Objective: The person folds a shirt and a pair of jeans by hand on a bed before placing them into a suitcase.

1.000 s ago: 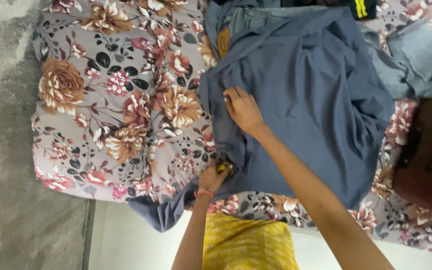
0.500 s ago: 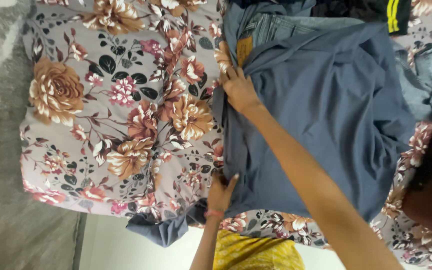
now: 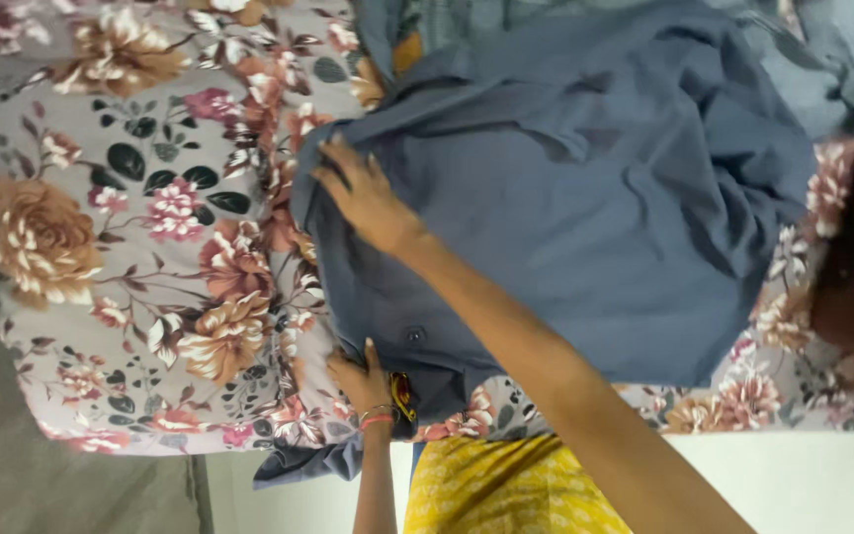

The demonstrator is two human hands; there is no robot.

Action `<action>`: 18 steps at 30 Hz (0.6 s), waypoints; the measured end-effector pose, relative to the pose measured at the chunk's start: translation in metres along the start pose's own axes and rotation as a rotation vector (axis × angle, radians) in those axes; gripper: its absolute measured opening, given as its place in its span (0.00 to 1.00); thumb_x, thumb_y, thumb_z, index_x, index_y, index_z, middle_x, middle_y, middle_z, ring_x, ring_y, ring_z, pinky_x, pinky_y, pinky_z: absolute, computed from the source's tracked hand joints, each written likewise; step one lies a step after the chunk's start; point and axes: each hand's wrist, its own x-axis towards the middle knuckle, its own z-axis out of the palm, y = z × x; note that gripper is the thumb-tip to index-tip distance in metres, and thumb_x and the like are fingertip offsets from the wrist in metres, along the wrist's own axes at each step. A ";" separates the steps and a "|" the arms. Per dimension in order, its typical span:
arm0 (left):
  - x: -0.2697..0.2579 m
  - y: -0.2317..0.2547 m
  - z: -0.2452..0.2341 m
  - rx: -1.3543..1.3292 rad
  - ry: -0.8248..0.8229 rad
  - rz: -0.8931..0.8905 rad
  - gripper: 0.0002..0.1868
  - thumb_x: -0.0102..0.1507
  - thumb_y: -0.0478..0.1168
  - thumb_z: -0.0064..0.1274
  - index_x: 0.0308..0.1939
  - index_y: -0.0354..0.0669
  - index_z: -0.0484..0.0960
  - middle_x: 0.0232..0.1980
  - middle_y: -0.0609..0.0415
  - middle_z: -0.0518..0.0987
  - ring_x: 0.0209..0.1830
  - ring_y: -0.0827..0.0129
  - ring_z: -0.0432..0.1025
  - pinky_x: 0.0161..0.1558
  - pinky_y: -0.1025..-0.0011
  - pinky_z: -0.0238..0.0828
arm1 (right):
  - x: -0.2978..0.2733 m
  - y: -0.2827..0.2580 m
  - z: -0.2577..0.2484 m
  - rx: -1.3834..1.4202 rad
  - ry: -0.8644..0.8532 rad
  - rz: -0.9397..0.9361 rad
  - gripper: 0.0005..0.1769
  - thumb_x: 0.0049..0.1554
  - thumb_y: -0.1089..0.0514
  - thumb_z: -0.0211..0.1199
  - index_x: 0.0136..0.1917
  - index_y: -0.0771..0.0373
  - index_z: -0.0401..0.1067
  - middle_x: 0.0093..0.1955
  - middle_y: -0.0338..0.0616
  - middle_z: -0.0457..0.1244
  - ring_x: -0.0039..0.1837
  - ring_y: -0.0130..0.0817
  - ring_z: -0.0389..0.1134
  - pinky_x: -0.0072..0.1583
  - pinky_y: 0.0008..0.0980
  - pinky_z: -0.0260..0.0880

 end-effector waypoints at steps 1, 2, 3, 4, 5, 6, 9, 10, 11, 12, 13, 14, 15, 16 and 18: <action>0.001 -0.002 0.003 -0.015 -0.033 -0.036 0.30 0.64 0.47 0.62 0.56 0.25 0.67 0.54 0.32 0.71 0.55 0.43 0.66 0.58 0.52 0.62 | -0.016 -0.009 0.001 -0.080 0.005 0.007 0.38 0.47 0.70 0.61 0.71 0.62 0.62 0.78 0.57 0.51 0.80 0.53 0.51 0.72 0.54 0.53; 0.001 -0.004 0.006 -0.031 -0.060 -0.077 0.33 0.64 0.50 0.63 0.58 0.25 0.66 0.57 0.31 0.71 0.58 0.44 0.67 0.61 0.54 0.62 | -0.036 -0.014 -0.001 0.048 0.042 0.067 0.35 0.50 0.70 0.61 0.71 0.62 0.62 0.78 0.57 0.52 0.79 0.54 0.52 0.73 0.53 0.55; -0.002 -0.008 0.006 -0.045 -0.086 -0.118 0.37 0.64 0.52 0.64 0.60 0.24 0.66 0.60 0.30 0.72 0.61 0.44 0.67 0.65 0.55 0.62 | -0.060 -0.018 -0.006 0.177 0.081 0.126 0.32 0.53 0.70 0.60 0.71 0.63 0.62 0.78 0.58 0.52 0.79 0.55 0.53 0.75 0.52 0.56; -0.004 -0.012 0.008 -0.133 -0.114 -0.111 0.41 0.62 0.52 0.66 0.63 0.24 0.63 0.63 0.30 0.70 0.63 0.46 0.67 0.66 0.57 0.61 | -0.085 -0.018 -0.011 0.301 0.122 0.182 0.29 0.56 0.69 0.60 0.71 0.63 0.62 0.79 0.59 0.52 0.78 0.56 0.53 0.76 0.51 0.57; -0.005 -0.016 0.010 -0.220 -0.142 -0.105 0.46 0.60 0.52 0.67 0.66 0.23 0.60 0.67 0.31 0.69 0.66 0.48 0.66 0.67 0.58 0.61 | -0.114 -0.019 -0.017 0.269 0.182 0.216 0.28 0.55 0.69 0.60 0.69 0.63 0.63 0.76 0.58 0.52 0.78 0.58 0.54 0.76 0.52 0.57; -0.006 -0.021 0.012 -0.310 -0.172 -0.098 0.50 0.58 0.52 0.68 0.69 0.22 0.58 0.70 0.31 0.67 0.68 0.50 0.65 0.68 0.59 0.60 | -0.145 -0.017 -0.023 0.234 0.244 0.249 0.27 0.54 0.69 0.60 0.67 0.64 0.63 0.74 0.58 0.53 0.77 0.60 0.55 0.75 0.53 0.57; -0.002 -0.045 0.002 0.002 -0.089 -0.004 0.60 0.50 0.50 0.79 0.71 0.17 0.57 0.69 0.25 0.62 0.67 0.43 0.59 0.65 0.55 0.54 | -0.246 0.001 -0.039 0.076 0.316 0.496 0.24 0.52 0.68 0.62 0.62 0.62 0.67 0.67 0.56 0.59 0.70 0.58 0.59 0.69 0.53 0.58; 0.001 -0.052 -0.002 -0.099 -0.106 -0.075 0.54 0.52 0.51 0.75 0.69 0.18 0.63 0.67 0.29 0.68 0.64 0.47 0.63 0.63 0.57 0.59 | -0.282 0.011 -0.044 -0.010 0.353 0.560 0.22 0.53 0.68 0.61 0.61 0.62 0.67 0.65 0.55 0.61 0.68 0.57 0.61 0.67 0.53 0.59; 0.003 -0.058 -0.006 -0.199 -0.124 -0.147 0.49 0.55 0.53 0.72 0.67 0.19 0.69 0.65 0.33 0.74 0.60 0.51 0.67 0.62 0.59 0.64 | -0.321 0.023 -0.051 -0.060 0.390 0.625 0.21 0.54 0.67 0.61 0.61 0.61 0.67 0.63 0.55 0.61 0.66 0.56 0.61 0.66 0.53 0.59; 0.000 -0.065 -0.014 -0.291 -0.144 -0.223 0.44 0.57 0.55 0.68 0.65 0.21 0.75 0.63 0.37 0.80 0.57 0.55 0.72 0.60 0.62 0.68 | -0.364 0.032 -0.057 -0.105 0.421 0.695 0.20 0.55 0.67 0.60 0.61 0.61 0.66 0.62 0.55 0.61 0.64 0.56 0.61 0.65 0.53 0.60; -0.003 -0.069 -0.022 -0.368 -0.166 -0.282 0.44 0.57 0.56 0.67 0.64 0.22 0.75 0.61 0.39 0.80 0.55 0.57 0.72 0.58 0.63 0.69 | -0.406 0.039 -0.061 -0.169 0.459 0.768 0.19 0.56 0.66 0.61 0.61 0.61 0.67 0.62 0.54 0.61 0.64 0.56 0.61 0.65 0.53 0.60; 0.000 -0.066 -0.023 -0.457 -0.186 -0.332 0.43 0.58 0.57 0.66 0.64 0.23 0.76 0.60 0.40 0.80 0.54 0.59 0.72 0.56 0.63 0.69 | -0.440 0.052 -0.065 -0.237 0.506 0.831 0.18 0.58 0.65 0.62 0.62 0.61 0.67 0.62 0.54 0.61 0.65 0.55 0.62 0.65 0.53 0.60; 0.001 -0.060 -0.021 -0.545 -0.207 -0.384 0.42 0.58 0.58 0.65 0.64 0.25 0.76 0.58 0.42 0.80 0.52 0.61 0.73 0.53 0.64 0.69 | -0.474 0.063 -0.068 -0.307 0.480 0.979 0.19 0.58 0.62 0.63 0.62 0.65 0.66 0.61 0.58 0.60 0.65 0.57 0.60 0.66 0.54 0.59; -0.003 -0.054 -0.024 -0.366 -0.221 -0.283 0.42 0.59 0.58 0.66 0.62 0.23 0.76 0.57 0.41 0.80 0.52 0.60 0.73 0.54 0.64 0.69 | -0.508 0.068 -0.069 -0.372 0.441 1.136 0.21 0.59 0.60 0.64 0.63 0.68 0.65 0.60 0.61 0.59 0.65 0.59 0.59 0.66 0.55 0.59; -0.010 -0.038 -0.024 -0.014 -0.238 -0.077 0.42 0.60 0.58 0.69 0.58 0.19 0.75 0.55 0.39 0.80 0.51 0.60 0.75 0.56 0.65 0.70 | -0.558 0.086 -0.068 -0.377 0.516 1.423 0.29 0.58 0.53 0.67 0.64 0.74 0.63 0.60 0.65 0.58 0.64 0.61 0.58 0.65 0.56 0.58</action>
